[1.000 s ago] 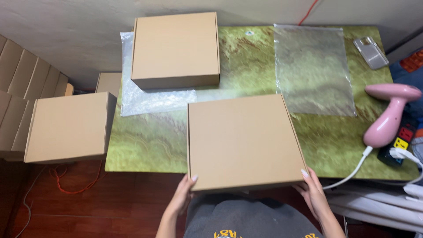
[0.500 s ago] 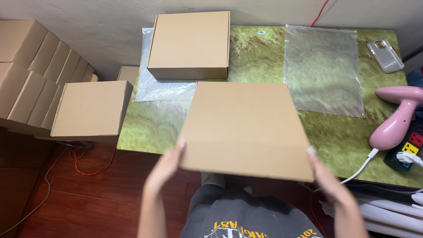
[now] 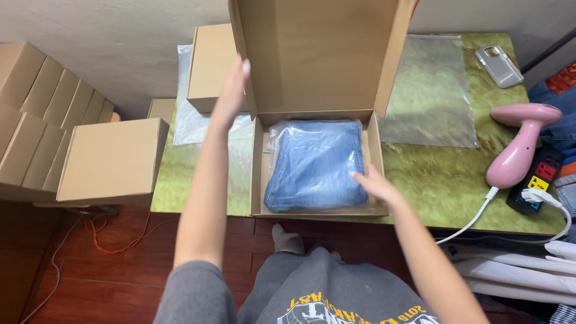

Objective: The person packs clothes into cardboard boxes. They place a pink garment in a plastic bag into a box, then a yellow garment into another box, and finally a pair of jeans into a third box. The person also hangs the yellow garment on a hanger.

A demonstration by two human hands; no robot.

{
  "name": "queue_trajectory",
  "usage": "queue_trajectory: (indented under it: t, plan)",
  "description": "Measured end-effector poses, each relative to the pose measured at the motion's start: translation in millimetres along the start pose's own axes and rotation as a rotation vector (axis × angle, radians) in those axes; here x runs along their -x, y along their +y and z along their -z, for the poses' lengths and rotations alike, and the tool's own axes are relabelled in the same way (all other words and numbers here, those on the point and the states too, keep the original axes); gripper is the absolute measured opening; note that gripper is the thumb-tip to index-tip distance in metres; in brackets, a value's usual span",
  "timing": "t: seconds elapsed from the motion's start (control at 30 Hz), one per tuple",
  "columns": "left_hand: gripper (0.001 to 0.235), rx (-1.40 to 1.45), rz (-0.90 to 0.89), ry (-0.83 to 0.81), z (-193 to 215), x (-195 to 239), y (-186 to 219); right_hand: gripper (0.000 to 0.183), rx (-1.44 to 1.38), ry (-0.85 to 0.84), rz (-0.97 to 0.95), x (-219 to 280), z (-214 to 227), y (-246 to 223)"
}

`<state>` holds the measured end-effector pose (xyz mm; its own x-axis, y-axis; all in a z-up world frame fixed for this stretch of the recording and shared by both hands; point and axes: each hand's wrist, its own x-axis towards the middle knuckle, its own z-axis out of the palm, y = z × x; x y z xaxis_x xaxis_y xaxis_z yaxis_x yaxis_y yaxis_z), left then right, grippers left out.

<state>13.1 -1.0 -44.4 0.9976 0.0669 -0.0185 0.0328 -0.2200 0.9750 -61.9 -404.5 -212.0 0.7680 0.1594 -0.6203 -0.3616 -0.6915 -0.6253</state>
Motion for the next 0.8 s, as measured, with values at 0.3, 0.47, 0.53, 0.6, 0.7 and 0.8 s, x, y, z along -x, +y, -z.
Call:
queue_trajectory:
  t: [0.3, 0.47, 0.53, 0.6, 0.7, 0.8]
  plan:
    - [0.099, -0.371, 0.272, -0.214, -122.9, 165.6, -201.0, 0.121, -0.131, 0.191, -0.202, -28.8, -31.3, 11.4]
    - [0.148, -0.812, -0.031, -0.551, -131.7, 196.8, -142.5, 0.087, -0.589, 0.081, -0.095, -23.9, -33.7, -45.3]
    - [0.144, -0.799, -0.108, -0.446, -135.9, 195.3, -160.8, 0.079, -0.561, 0.12, -0.067, -22.0, -35.2, -72.1]
    - [0.14, -0.787, -0.189, -0.343, -134.9, 188.7, -176.5, 0.071, -0.537, 0.16, -0.036, -11.9, -38.9, -107.9]
    - [0.134, -0.68, -0.494, 0.053, -131.7, 177.9, -187.3, 0.046, -0.384, 0.135, 0.074, 6.7, -42.3, -157.3]
    - [0.118, -0.463, -0.574, 0.183, -121.2, 174.6, -163.9, 0.034, -0.23, 0.175, 0.147, 7.1, -37.6, -174.8]
